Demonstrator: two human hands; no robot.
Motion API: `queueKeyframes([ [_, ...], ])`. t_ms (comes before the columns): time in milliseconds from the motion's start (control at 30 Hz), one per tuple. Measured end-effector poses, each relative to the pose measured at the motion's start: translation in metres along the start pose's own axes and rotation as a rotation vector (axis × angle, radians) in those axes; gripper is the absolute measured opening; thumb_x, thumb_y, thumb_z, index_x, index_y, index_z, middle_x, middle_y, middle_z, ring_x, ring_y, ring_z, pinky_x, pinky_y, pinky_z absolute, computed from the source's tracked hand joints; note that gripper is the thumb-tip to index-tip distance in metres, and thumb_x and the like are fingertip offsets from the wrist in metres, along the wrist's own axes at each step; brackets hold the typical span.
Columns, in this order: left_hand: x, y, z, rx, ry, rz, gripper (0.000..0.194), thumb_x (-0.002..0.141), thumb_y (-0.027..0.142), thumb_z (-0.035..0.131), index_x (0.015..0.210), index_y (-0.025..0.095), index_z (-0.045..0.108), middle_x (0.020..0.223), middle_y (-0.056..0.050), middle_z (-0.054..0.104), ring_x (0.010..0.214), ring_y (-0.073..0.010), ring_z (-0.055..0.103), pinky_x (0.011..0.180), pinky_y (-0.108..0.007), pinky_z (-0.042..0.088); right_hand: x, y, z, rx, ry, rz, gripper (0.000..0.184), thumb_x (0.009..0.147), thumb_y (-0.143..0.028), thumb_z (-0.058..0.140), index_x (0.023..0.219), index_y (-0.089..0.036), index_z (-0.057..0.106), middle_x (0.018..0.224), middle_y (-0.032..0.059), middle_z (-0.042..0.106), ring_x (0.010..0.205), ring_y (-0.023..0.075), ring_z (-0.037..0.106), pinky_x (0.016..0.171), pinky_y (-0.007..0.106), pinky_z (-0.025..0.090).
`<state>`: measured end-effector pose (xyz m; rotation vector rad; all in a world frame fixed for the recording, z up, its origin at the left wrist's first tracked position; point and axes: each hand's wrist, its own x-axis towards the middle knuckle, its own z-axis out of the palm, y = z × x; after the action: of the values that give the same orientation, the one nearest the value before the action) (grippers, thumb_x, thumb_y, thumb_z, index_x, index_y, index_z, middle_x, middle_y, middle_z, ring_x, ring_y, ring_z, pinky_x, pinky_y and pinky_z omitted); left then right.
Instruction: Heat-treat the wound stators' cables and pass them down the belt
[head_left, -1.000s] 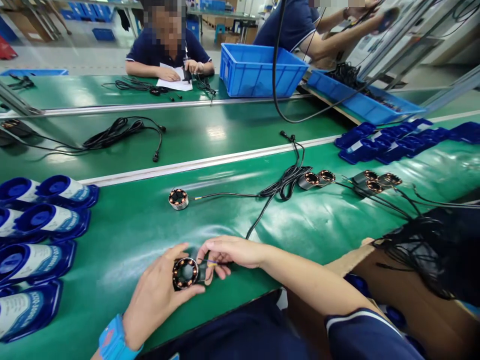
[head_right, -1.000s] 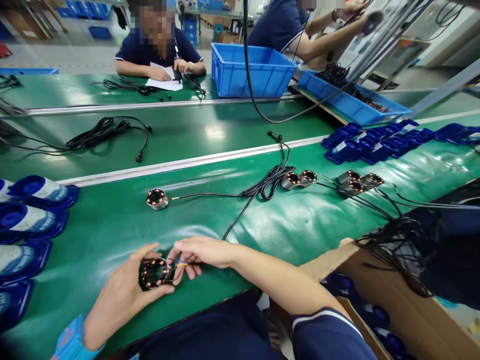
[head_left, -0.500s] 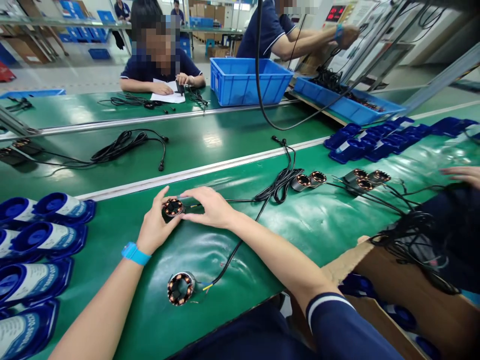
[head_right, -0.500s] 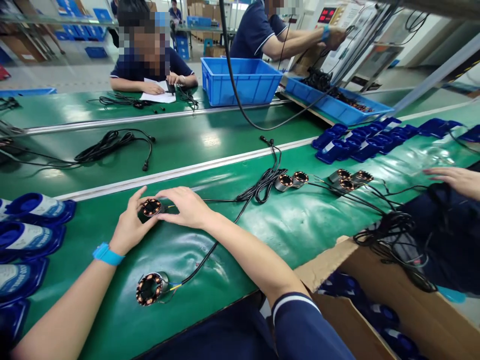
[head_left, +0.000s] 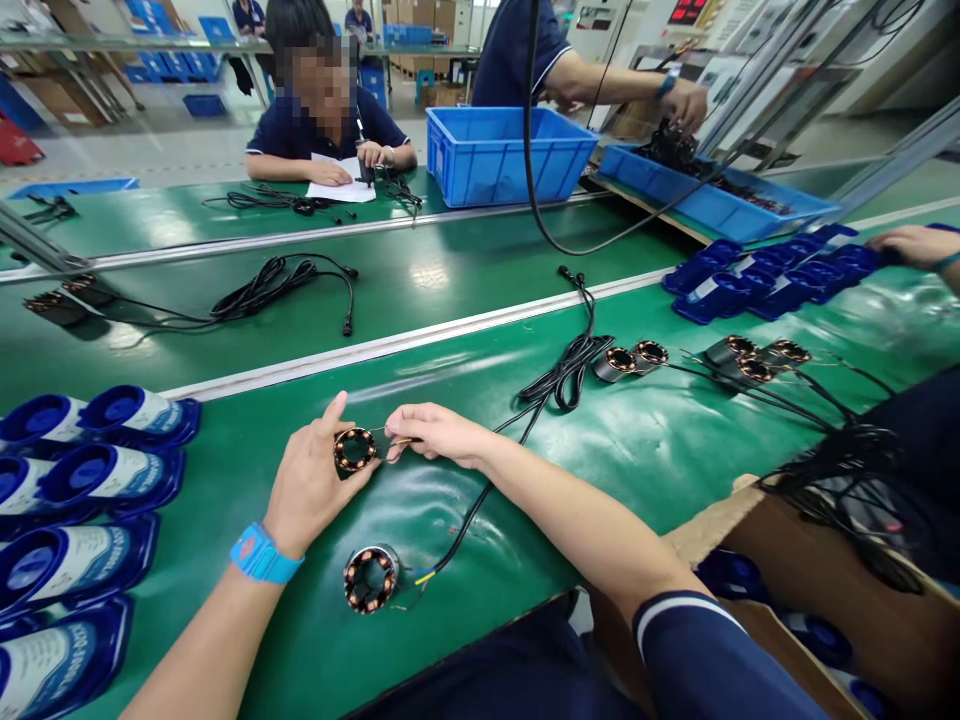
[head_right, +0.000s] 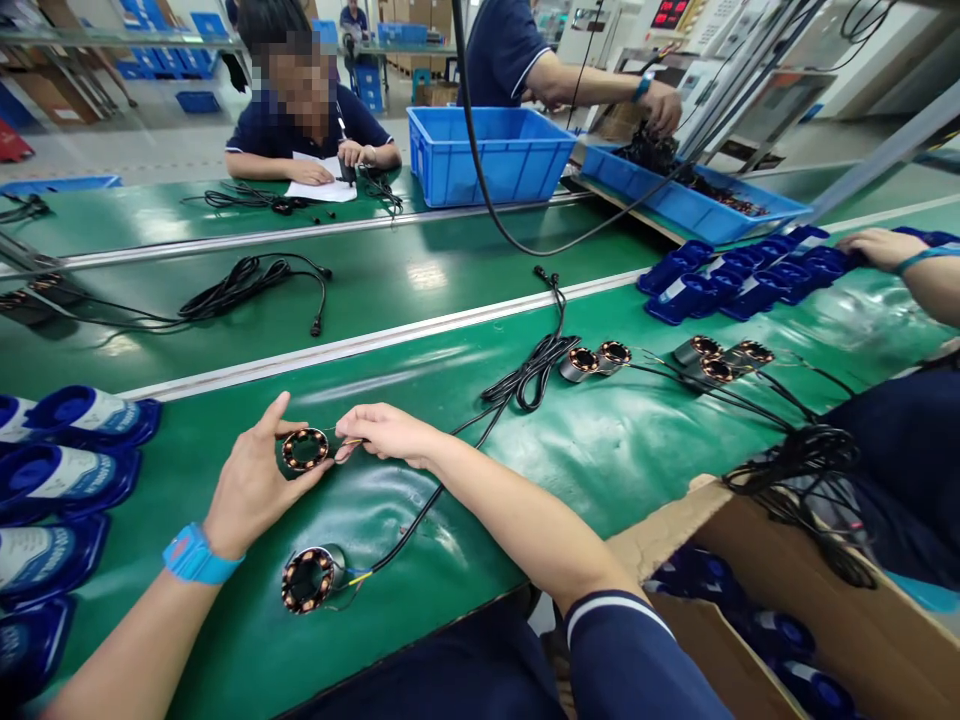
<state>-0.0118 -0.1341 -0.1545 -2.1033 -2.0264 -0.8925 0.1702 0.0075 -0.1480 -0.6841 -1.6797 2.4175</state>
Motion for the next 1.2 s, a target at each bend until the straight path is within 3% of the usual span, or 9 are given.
queueKeyframes([
  [133, -0.002, 0.008, 0.001, -0.019, -0.076, -0.098, 0.109, 0.08, 0.038, 0.081, 0.161, 0.029, 0.009, 0.108, -0.003, 0.068, 0.099, -0.0268, 0.065, 0.092, -0.041, 0.053, 0.0, 0.0, -0.001, -0.027, -0.076, 0.077, 0.034, 0.106, -0.046, 0.04, 0.092, -0.017, 0.051, 0.069, 0.0054, 0.071, 0.039, 0.006, 0.017, 0.039, 0.019, 0.012],
  [267, -0.007, 0.004, -0.016, -0.1, -0.307, -0.168, 0.105, 0.084, 0.057, 0.074, 0.161, 0.034, 0.005, 0.119, -0.004, 0.065, 0.106, -0.026, 0.066, 0.094, -0.043, 0.054, -0.022, -0.014, -0.006, -0.287, -0.161, -0.119, 0.037, 0.107, -0.046, 0.041, 0.118, -0.016, 0.059, 0.099, 0.0099, 0.075, 0.073, 0.0118, 0.063, 0.065, 0.022, 0.049],
  [333, -0.015, 0.001, -0.034, -0.116, -0.346, -0.174, 0.095, 0.087, 0.065, 0.067, 0.159, 0.036, 0.012, 0.134, -0.006, 0.059, 0.12, -0.0276, 0.061, 0.1, -0.046, 0.052, -0.047, -0.031, -0.018, -0.492, -0.088, -0.292, 0.036, 0.106, -0.044, 0.047, 0.131, -0.02, 0.058, 0.122, 0.0086, 0.07, 0.108, 0.0162, 0.065, 0.094, 0.03, 0.05],
  [433, -0.035, 0.005, -0.059, -0.005, -0.297, -0.068, 0.064, 0.085, 0.071, 0.063, 0.138, 0.039, 0.049, 0.148, -0.006, 0.048, 0.135, -0.0342, 0.048, 0.103, -0.054, 0.046, -0.094, -0.059, -0.057, -0.867, 0.192, -0.443, 0.034, 0.103, -0.04, 0.05, 0.132, -0.023, 0.059, 0.133, 0.0065, 0.064, 0.123, 0.0212, 0.059, 0.108, 0.038, 0.044],
  [600, -0.067, 0.027, -0.065, 0.197, -0.333, 0.26, 0.045, 0.076, 0.078, 0.067, 0.099, 0.039, 0.069, 0.154, -0.002, 0.044, 0.143, -0.0448, 0.034, 0.092, -0.062, 0.04, -0.155, -0.077, -0.149, -1.695, 0.563, -0.064, 0.065, 0.081, -0.015, 0.058, 0.146, -0.019, 0.051, 0.144, 0.0128, 0.055, 0.13, 0.0352, 0.051, 0.106, 0.054, 0.043],
  [767, -0.061, 0.033, -0.054, 0.266, -0.253, 0.245, 0.023, 0.089, 0.056, 0.063, 0.097, 0.036, 0.069, 0.147, -0.004, 0.053, 0.143, -0.0409, 0.036, 0.093, -0.06, 0.037, -0.154, -0.059, -0.2, -2.062, 0.504, 0.316, 0.087, 0.067, -0.005, 0.063, 0.151, -0.021, 0.047, 0.152, 0.0165, 0.047, 0.138, 0.0378, 0.044, 0.106, 0.051, 0.042],
  [900, -0.048, 0.021, -0.057, 0.308, -0.24, 0.171, 0.018, 0.094, 0.047, 0.056, 0.096, 0.035, 0.069, 0.145, -0.003, 0.055, 0.145, -0.04, 0.034, 0.096, -0.062, 0.035, -0.137, -0.048, -0.212, -2.093, 0.501, 0.336, 0.074, 0.076, -0.002, 0.057, 0.146, -0.023, 0.052, 0.137, 0.0135, 0.059, 0.125, 0.03, 0.055, 0.099, 0.041, 0.042],
  [1067, -0.043, 0.009, -0.055, 0.245, -0.397, 0.205, 0.024, 0.095, 0.058, 0.058, 0.101, 0.039, 0.071, 0.154, 0.004, 0.046, 0.15, -0.0407, 0.027, 0.103, -0.066, 0.032, -0.135, -0.05, -0.216, -2.105, 0.501, 0.316, 0.043, 0.077, -0.013, 0.063, 0.119, -0.019, 0.069, 0.115, 0.0123, 0.066, 0.11, 0.0308, 0.059, 0.098, 0.044, 0.039],
  [1200, -0.035, 0.009, -0.048, 0.157, -0.481, 0.172, 0.022, 0.092, 0.055, 0.064, 0.094, 0.034, 0.073, 0.154, 0.003, 0.048, 0.146, -0.0409, 0.034, 0.108, -0.066, 0.032, -0.147, -0.069, -0.198, -2.194, 0.559, 0.073, 0.03, 0.08, -0.022, 0.061, 0.108, -0.016, 0.069, 0.118, 0.0131, 0.065, 0.116, 0.032, 0.055, 0.111, 0.048, 0.03],
])
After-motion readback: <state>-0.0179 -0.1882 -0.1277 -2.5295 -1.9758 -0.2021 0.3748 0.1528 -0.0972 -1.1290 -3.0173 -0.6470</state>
